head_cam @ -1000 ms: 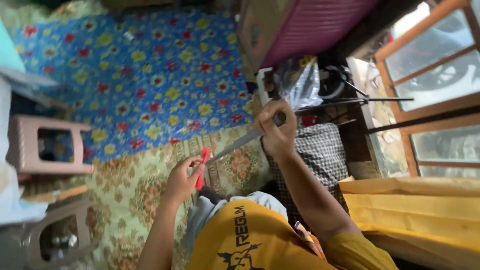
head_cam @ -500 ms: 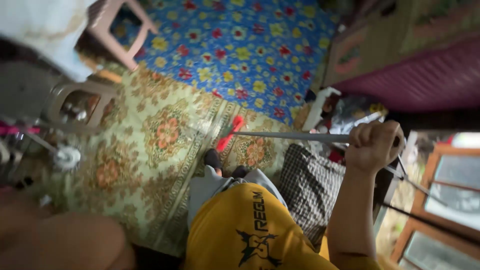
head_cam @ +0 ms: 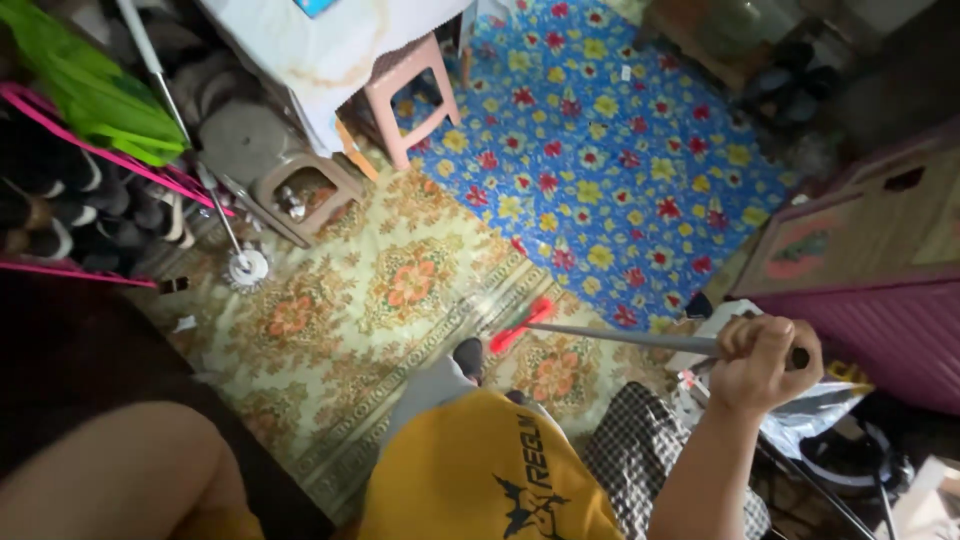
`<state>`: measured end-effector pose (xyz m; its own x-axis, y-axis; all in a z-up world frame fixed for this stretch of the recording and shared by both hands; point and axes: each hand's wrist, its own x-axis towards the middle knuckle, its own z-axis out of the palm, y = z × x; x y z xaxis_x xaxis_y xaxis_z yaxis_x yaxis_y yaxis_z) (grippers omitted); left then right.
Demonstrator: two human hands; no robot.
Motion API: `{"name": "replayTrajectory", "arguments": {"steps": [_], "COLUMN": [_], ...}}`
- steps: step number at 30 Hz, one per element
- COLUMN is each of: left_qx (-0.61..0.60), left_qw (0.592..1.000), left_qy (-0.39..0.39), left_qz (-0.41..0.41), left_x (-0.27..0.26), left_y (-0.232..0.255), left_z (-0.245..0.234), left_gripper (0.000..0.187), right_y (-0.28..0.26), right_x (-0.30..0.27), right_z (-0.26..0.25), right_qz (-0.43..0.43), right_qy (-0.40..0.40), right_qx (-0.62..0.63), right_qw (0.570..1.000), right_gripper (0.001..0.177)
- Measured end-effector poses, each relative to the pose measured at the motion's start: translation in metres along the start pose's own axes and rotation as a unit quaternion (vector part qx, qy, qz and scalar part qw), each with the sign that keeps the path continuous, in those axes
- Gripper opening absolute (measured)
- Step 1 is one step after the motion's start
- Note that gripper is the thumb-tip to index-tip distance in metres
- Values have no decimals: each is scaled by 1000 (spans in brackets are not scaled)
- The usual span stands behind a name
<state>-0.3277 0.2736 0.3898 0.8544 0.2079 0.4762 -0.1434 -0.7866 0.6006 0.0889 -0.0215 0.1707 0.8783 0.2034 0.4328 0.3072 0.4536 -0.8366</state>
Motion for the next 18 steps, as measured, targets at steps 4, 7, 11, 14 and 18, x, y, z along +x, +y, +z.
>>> {"name": "replayTrajectory", "arguments": {"steps": [4,7,11,14,18], "left_qx": [3,10,-100,-138,-186], "left_qw": [999,997,936,918,929], "left_qy": [-48,-73,-209,-286,-289], "left_qz": [24,23,-264,-238,-135], "left_x": [134,111,79,41,28], "left_y": [22,-39,-132,-175,-180], "left_z": [10,100,237,331,400], "left_gripper": [10,10,32,58,83], "right_y": [-37,-47,-31,-20,-29], "right_x": [0,-9,-34,-54,-63], "right_z": [47,45,14,21,77], "right_qz": [-1,31,103,95,53], "right_qy": [26,-31,-134,-124,-76], "right_qx": [-15,-58,0,21,-51], "right_qw": [1000,997,986,987,994], "right_gripper": [25,24,28,36,41]}}
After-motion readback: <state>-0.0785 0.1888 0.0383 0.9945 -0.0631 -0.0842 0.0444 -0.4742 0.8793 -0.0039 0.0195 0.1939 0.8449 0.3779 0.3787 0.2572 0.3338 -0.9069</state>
